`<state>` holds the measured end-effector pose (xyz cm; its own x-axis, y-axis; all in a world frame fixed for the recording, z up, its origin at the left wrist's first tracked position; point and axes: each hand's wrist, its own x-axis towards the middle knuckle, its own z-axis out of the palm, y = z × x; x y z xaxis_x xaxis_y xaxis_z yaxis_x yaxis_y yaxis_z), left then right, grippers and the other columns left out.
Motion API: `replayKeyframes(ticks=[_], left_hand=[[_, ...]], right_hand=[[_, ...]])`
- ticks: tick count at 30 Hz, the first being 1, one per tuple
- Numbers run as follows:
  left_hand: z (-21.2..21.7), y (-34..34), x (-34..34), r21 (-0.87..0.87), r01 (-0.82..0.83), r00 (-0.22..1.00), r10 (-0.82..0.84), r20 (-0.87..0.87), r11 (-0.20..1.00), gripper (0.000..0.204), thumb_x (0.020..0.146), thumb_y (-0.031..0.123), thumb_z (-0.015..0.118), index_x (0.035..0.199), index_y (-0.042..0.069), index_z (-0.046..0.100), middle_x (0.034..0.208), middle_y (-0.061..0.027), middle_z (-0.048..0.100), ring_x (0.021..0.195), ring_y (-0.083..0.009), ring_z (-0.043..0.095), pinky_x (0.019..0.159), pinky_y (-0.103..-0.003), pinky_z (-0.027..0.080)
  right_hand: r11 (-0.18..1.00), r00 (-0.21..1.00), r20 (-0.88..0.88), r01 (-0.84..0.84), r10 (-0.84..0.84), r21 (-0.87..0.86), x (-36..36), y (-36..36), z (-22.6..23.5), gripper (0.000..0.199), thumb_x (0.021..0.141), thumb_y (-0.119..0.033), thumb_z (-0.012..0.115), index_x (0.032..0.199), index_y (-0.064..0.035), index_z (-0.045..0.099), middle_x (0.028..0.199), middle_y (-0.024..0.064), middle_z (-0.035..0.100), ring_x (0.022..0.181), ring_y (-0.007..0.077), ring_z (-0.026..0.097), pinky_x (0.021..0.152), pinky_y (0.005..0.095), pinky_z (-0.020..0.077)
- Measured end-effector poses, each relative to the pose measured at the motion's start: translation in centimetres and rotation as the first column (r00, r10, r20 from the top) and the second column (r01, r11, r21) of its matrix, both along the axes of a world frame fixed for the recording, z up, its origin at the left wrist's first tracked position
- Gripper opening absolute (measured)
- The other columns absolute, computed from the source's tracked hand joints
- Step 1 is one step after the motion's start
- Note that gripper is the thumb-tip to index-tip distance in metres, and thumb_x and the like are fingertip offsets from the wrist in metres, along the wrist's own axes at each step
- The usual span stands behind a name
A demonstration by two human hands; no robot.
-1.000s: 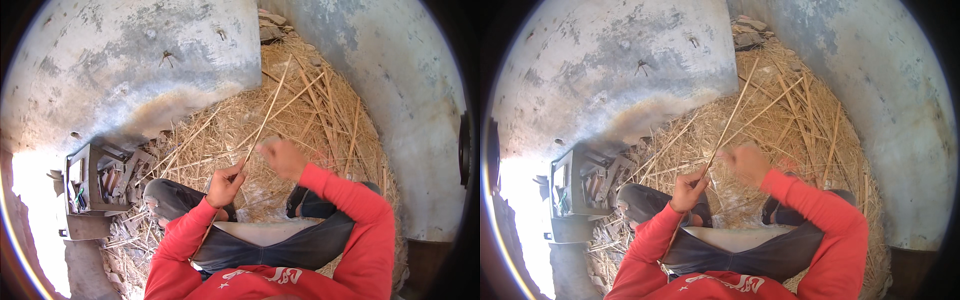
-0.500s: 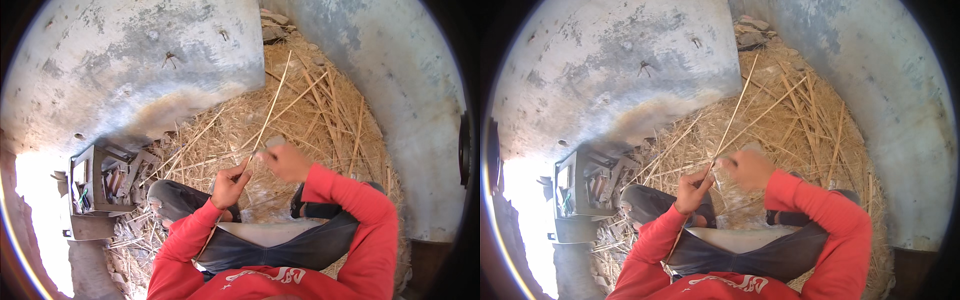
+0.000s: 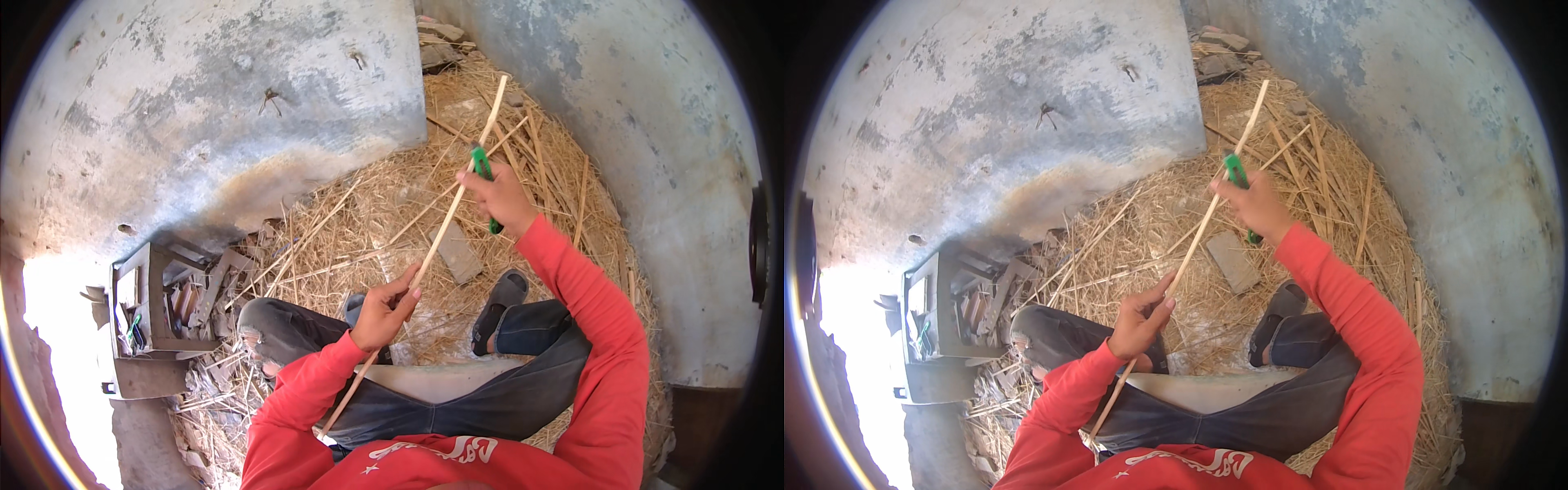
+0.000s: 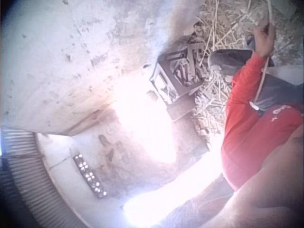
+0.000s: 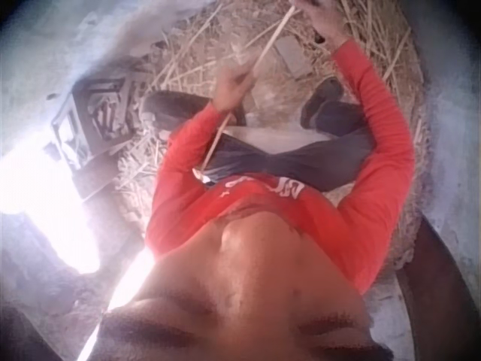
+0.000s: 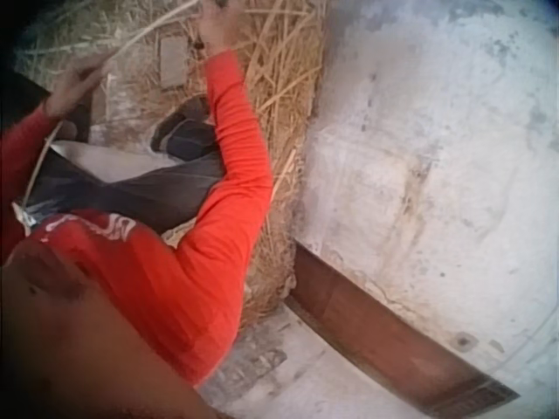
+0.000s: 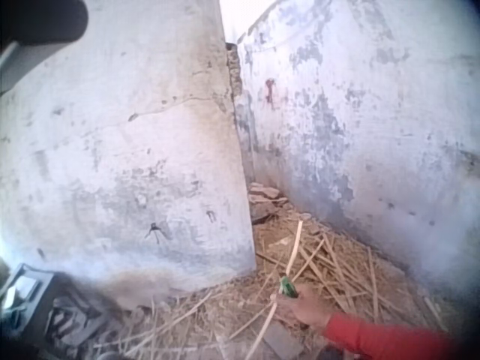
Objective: The person strips thin bamboo strips with a utility knife by hand. They repeatedly pull the blade along the length of the strips to shave off material while sitting in a workspace.
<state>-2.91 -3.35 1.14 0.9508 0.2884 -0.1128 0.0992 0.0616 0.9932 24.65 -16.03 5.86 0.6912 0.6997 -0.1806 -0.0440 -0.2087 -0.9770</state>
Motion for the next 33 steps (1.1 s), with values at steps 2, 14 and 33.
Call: replayKeyframes(ticks=[2,14,33], left_hand=[[-0.2,0.0,-0.4,0.007,0.008,1.0,-0.008,-0.011,1.0,0.045,0.103,0.015,0.063,0.144,-0.002,0.053,0.073,0.0088,0.049,0.064,0.0001,0.04,0.055,-0.019,0.034],[-1.0,0.6,-0.9,0.095,-0.021,1.0,0.02,0.013,0.995,0.037,0.102,0.015,0.064,0.132,-0.007,0.062,0.071,0.0089,0.05,0.062,-0.0001,0.041,0.053,-0.02,0.035],[-0.4,1.3,-0.4,0.062,-0.019,0.999,0.018,0.028,0.998,0.036,0.105,0.013,0.057,0.136,-0.003,0.061,0.068,0.008,0.045,0.06,-0.0006,0.038,0.052,-0.021,0.03]], right_hand=[[0.994,0.992,0.064,0.113,-0.112,-0.013,1.0,-0.4,1.1,0.036,0.095,-0.037,0.071,0.096,-0.001,0.069,0.062,-0.0039,0.051,0.059,0.01,0.051,0.057,0.0342,0.04],[0.934,0.715,0.698,0.237,0.018,-0.267,1.1,-1.8,1.7,0.069,0.106,-0.053,0.045,0.07,0.0054,0.054,0.054,0.0146,0.041,0.051,0.0289,0.04,0.056,0.0457,0.0375],[0.973,0.813,0.574,0.046,0.096,-0.228,-2.5,-0.7,1.1,0.057,0.108,-0.045,0.038,0.099,-0.0031,0.075,0.063,0.0227,0.06,0.062,0.0435,0.061,0.064,0.0505,0.0499]])
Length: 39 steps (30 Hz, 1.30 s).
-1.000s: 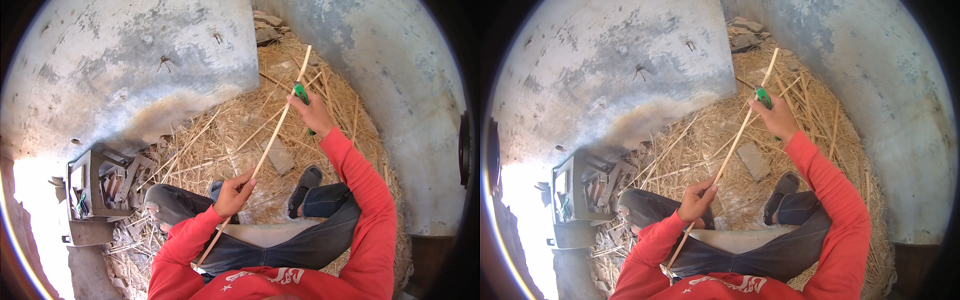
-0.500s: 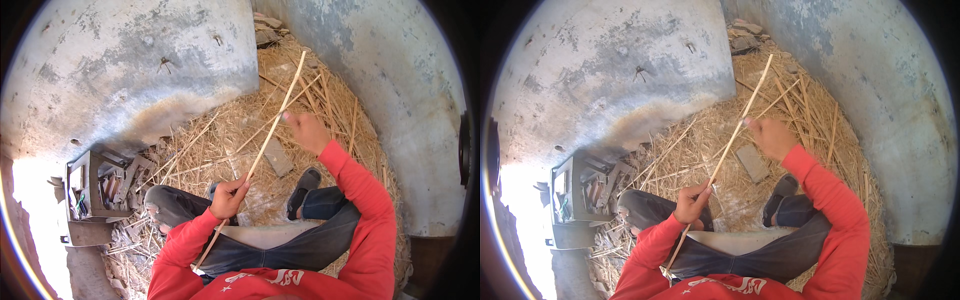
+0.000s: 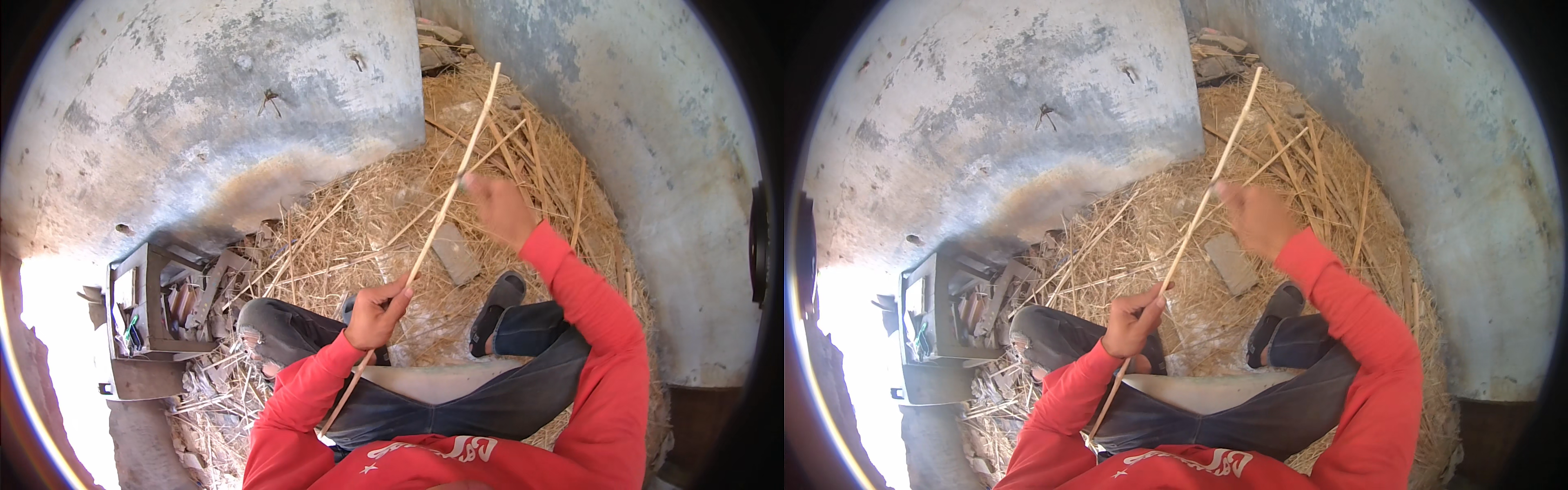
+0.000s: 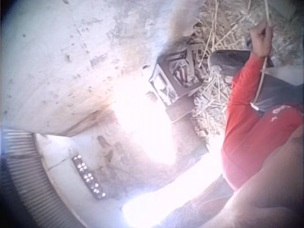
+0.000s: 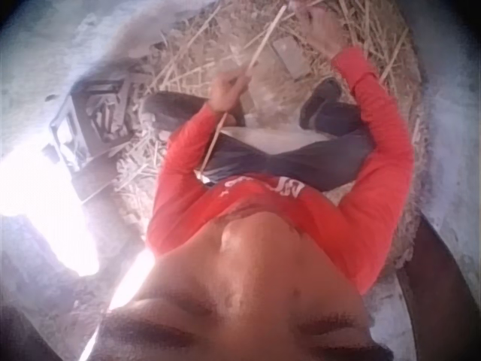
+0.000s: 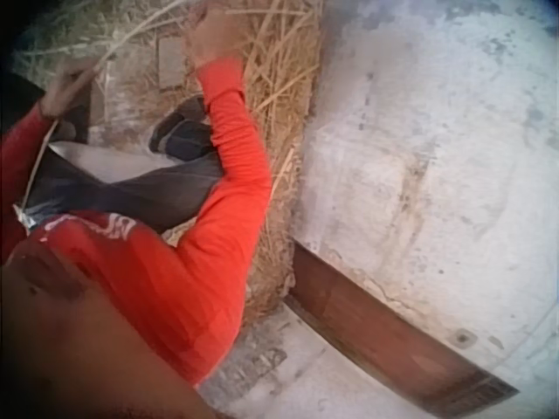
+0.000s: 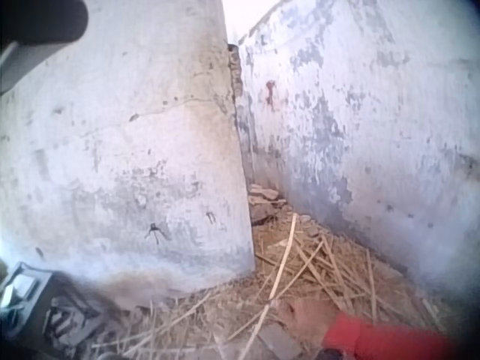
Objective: The person strips thin bamboo strips with a utility knife by hand. They repeatedly pull the blade along the length of the strips to shave off material while sitting in a workspace.
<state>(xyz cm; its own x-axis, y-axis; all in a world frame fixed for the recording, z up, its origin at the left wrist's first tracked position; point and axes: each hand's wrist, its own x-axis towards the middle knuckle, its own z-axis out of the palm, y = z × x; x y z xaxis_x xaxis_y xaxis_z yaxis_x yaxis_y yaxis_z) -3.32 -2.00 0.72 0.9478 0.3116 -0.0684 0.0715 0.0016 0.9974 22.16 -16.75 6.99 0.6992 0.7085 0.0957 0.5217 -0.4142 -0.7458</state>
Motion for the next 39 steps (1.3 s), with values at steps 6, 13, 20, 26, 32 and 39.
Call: replayKeyframes(ticks=[6,13,20,26,32,39], left_hand=[[0.6,0.8,-0.1,-0.001,-0.018,1.0,0.018,0.009,1.0,0.035,0.104,0.013,0.06,0.136,-0.001,0.062,0.067,0.0079,0.046,0.06,-0.0005,0.038,0.054,-0.02,0.032],[0.6,0.5,0.8,-0.042,-0.032,0.999,0.033,0.022,0.999,0.035,0.104,0.013,0.059,0.137,-0.001,0.062,0.067,0.0082,0.045,0.059,-0.0001,0.038,0.053,-0.02,0.031],[0.9,0.4,0.2,-0.087,0.012,1.0,-0.01,0.023,0.996,0.036,0.105,0.012,0.057,0.139,-0.002,0.059,0.066,0.0089,0.042,0.056,-0.0004,0.035,0.05,-0.021,0.029],[1.2,0.7,1.1,-0.207,0.004,0.999,0.006,0.049,0.978,0.036,0.107,0.014,0.053,0.139,-0.002,0.058,0.063,0.0085,0.036,0.05,-0.0013,0.03,0.048,-0.022,0.026],[0.5,0.5,0.6,-0.346,0.077,0.997,-0.065,0.047,0.935,0.04,0.108,0.017,0.052,0.142,-0.004,0.054,0.061,0.008,0.032,0.048,-0.0022,0.026,0.046,-0.023,0.023],[0.2,1.1,0.4,-0.305,0.05,0.998,-0.037,0.05,0.951,0.04,0.108,0.016,0.053,0.143,-0.003,0.054,0.063,0.0078,0.033,0.049,-0.002,0.028,0.046,-0.023,0.023]], right_hand=[[0.972,0.964,0.131,-0.221,0.229,-0.077,-6.8,0.8,-0.9,0.053,0.108,-0.045,0.038,0.109,-0.0089,0.076,0.066,0.0238,0.063,0.067,0.0435,0.065,0.067,0.0491,0.053],[0.976,0.97,0.162,-0.16,0.183,-0.146,-5.4,0.4,-0.2,0.053,0.107,-0.048,0.039,0.114,-0.0104,0.074,0.068,0.0227,0.065,0.075,0.0414,0.068,0.068,0.05,0.0533],[0.999,0.997,0.077,-0.015,0.018,-0.045,-2.5,1.1,0.5,0.057,0.106,-0.052,0.038,0.111,-0.0088,0.075,0.077,0.0234,0.069,0.078,0.0455,0.068,0.072,0.0529,0.0526],[0.953,0.951,0.088,-0.291,0.298,-0.085,-9.1,0.4,-1.4,0.055,0.108,-0.05,0.037,0.112,-0.0096,0.075,0.084,0.0249,0.07,0.076,0.044,0.068,0.072,0.0517,0.053],[0.998,1.0,-0.002,-0.023,0.023,0.05,-4.3,1.2,0.1,0.051,0.107,-0.043,0.041,0.101,-0.0042,0.074,0.071,0.0255,0.064,0.068,0.0406,0.067,0.066,0.0484,0.0513],[0.971,0.938,0.254,-0.237,0.237,-0.03,-7.2,1.1,-2.8,0.054,0.108,-0.046,0.037,0.11,-0.0055,0.074,0.067,0.0234,0.065,0.066,0.0452,0.066,0.067,0.0514,0.0531]])
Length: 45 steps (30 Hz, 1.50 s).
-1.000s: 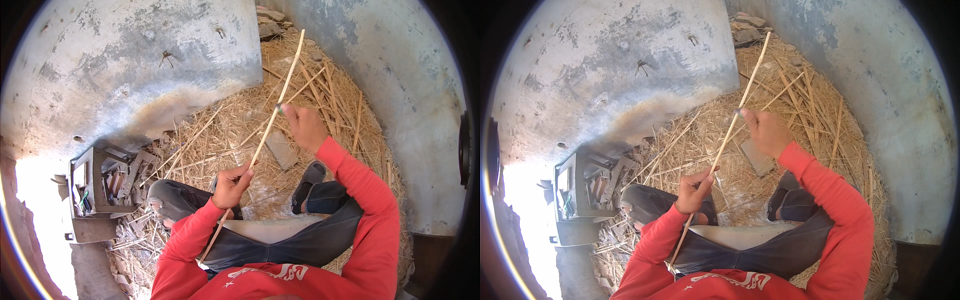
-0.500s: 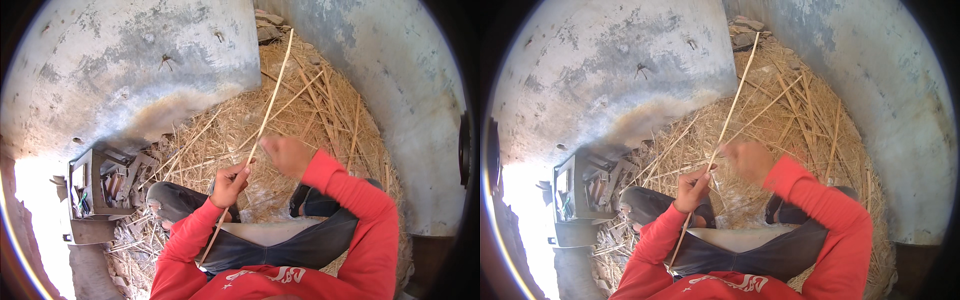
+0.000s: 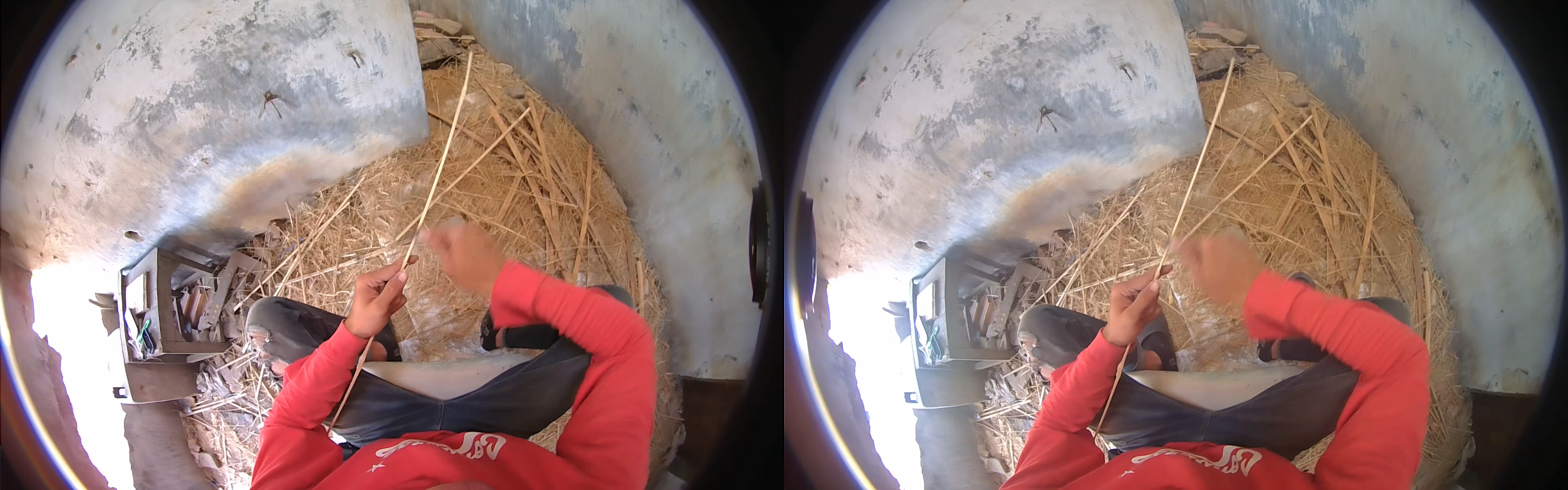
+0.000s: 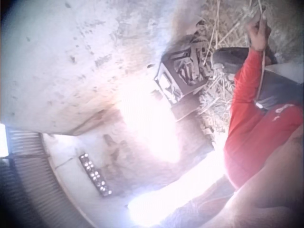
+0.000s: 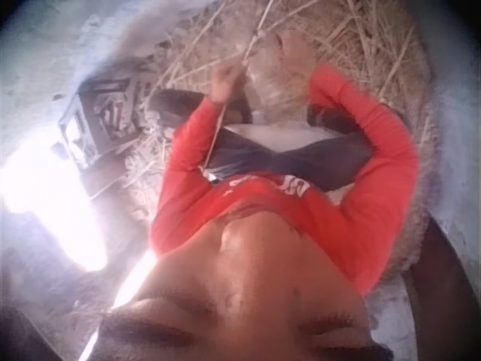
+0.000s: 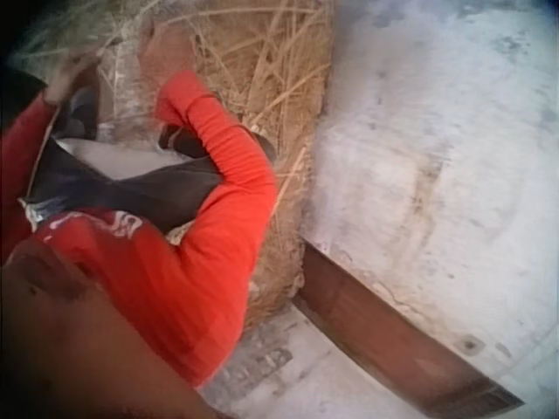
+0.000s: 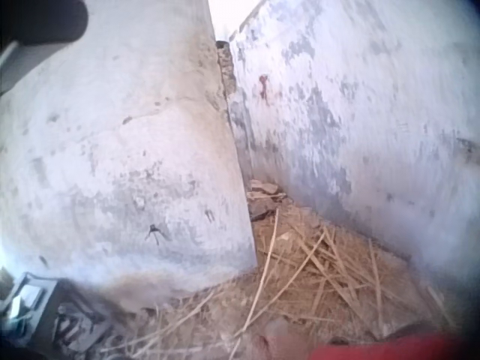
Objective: The person strips thin bamboo strips with a utility knife by hand. They repeatedly pull the blade along the length of the strips to shave off material while sitting in a workspace.
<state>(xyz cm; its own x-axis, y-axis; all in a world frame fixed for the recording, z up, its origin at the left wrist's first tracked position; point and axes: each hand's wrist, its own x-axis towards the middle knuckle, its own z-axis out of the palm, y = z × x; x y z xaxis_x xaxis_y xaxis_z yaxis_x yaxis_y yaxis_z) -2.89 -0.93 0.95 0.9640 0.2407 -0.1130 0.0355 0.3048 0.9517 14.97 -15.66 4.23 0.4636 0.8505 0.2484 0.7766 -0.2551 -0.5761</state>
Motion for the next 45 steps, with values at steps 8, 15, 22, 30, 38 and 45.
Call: replayKeyframes(ticks=[8,15,22,30,38,45], left_hand=[[0.5,-0.1,0.9,-0.014,-0.011,1.0,0.012,0.027,1.0,0.038,0.107,0.014,0.053,0.142,-0.003,0.055,0.066,0.0084,0.037,0.05,-0.0014,0.03,0.046,-0.022,0.024],[-0.4,-0.8,1.1,0.235,0.033,0.997,-0.049,0.063,0.972,0.044,0.105,0.018,0.057,0.145,0.0,0.053,0.063,0.0078,0.046,0.047,-0.0027,0.037,0.044,-0.023,0.027],[1.1,-1.7,-0.7,0.141,0.135,0.988,-0.122,-0.094,0.981,0.047,0.106,0.016,0.057,0.15,0.003,0.048,0.068,0.0068,0.048,0.053,-0.0002,0.043,0.046,-0.02,0.031],[0.3,-1.9,-0.8,0.163,0.147,0.989,-0.143,-0.036,0.976,0.044,0.11,0.021,0.048,0.148,-0.001,0.048,0.065,0.0088,0.036,0.051,-0.0022,0.03,0.048,-0.023,0.024],[-0.1,-0.9,-1.2,-0.075,0.104,0.994,-0.106,-0.019,0.992,0.042,0.109,0.019,0.047,0.144,-0.006,0.048,0.063,0.0069,0.032,0.049,-0.0025,0.028,0.046,-0.022,0.025],[0.3,-0.7,-0.9,-0.092,0.125,0.992,-0.127,-0.008,0.988,0.041,0.11,0.016,0.045,0.147,-0.002,0.048,0.062,0.007,0.028,0.048,-0.0031,0.023,0.047,-0.024,0.024]], right_hand=[[1.0,0.968,-0.251,0.008,-0.014,-0.026,-1.4,-0.3,0.1,0.055,0.105,-0.051,0.046,0.105,-0.003,0.074,0.076,0.0228,0.068,0.073,0.0386,0.068,0.07,0.0475,0.0513],[0.988,0.758,-0.65,0.137,-0.058,0.07,3.1,0.5,1.5,0.038,0.097,-0.041,0.069,0.094,-0.0031,0.072,0.057,-0.0028,0.051,0.048,0.0074,0.045,0.046,0.0316,0.0366],[0.896,0.57,-0.805,0.427,-0.163,0.12,9.1,-0.4,3.7,0.029,0.096,-0.035,0.072,0.09,-0.0073,0.064,0.055,-0.0079,0.041,0.043,0.0045,0.035,0.041,0.0261,0.0273],[0.939,0.93,-0.179,0.337,-0.321,0.067,11.7,-3.3,5.2,0.063,0.104,-0.054,0.05,0.081,0.0019,0.068,0.051,0.0061,0.041,0.047,0.0196,0.041,0.051,0.0418,0.0351],[0.955,0.955,0.017,0.296,-0.295,-0.021,5.9,-1.8,3.4,0.067,0.105,-0.055,0.045,0.078,0.0018,0.067,0.052,0.0157,0.042,0.047,0.0305,0.042,0.054,0.046,0.0386],[0.917,0.917,-0.046,0.392,-0.396,-0.081,9.6,-1.7,5.8,0.062,0.105,-0.054,0.045,0.093,0.0008,0.071,0.059,0.0213,0.055,0.055,0.0371,0.056,0.059,0.0473,0.0451]])
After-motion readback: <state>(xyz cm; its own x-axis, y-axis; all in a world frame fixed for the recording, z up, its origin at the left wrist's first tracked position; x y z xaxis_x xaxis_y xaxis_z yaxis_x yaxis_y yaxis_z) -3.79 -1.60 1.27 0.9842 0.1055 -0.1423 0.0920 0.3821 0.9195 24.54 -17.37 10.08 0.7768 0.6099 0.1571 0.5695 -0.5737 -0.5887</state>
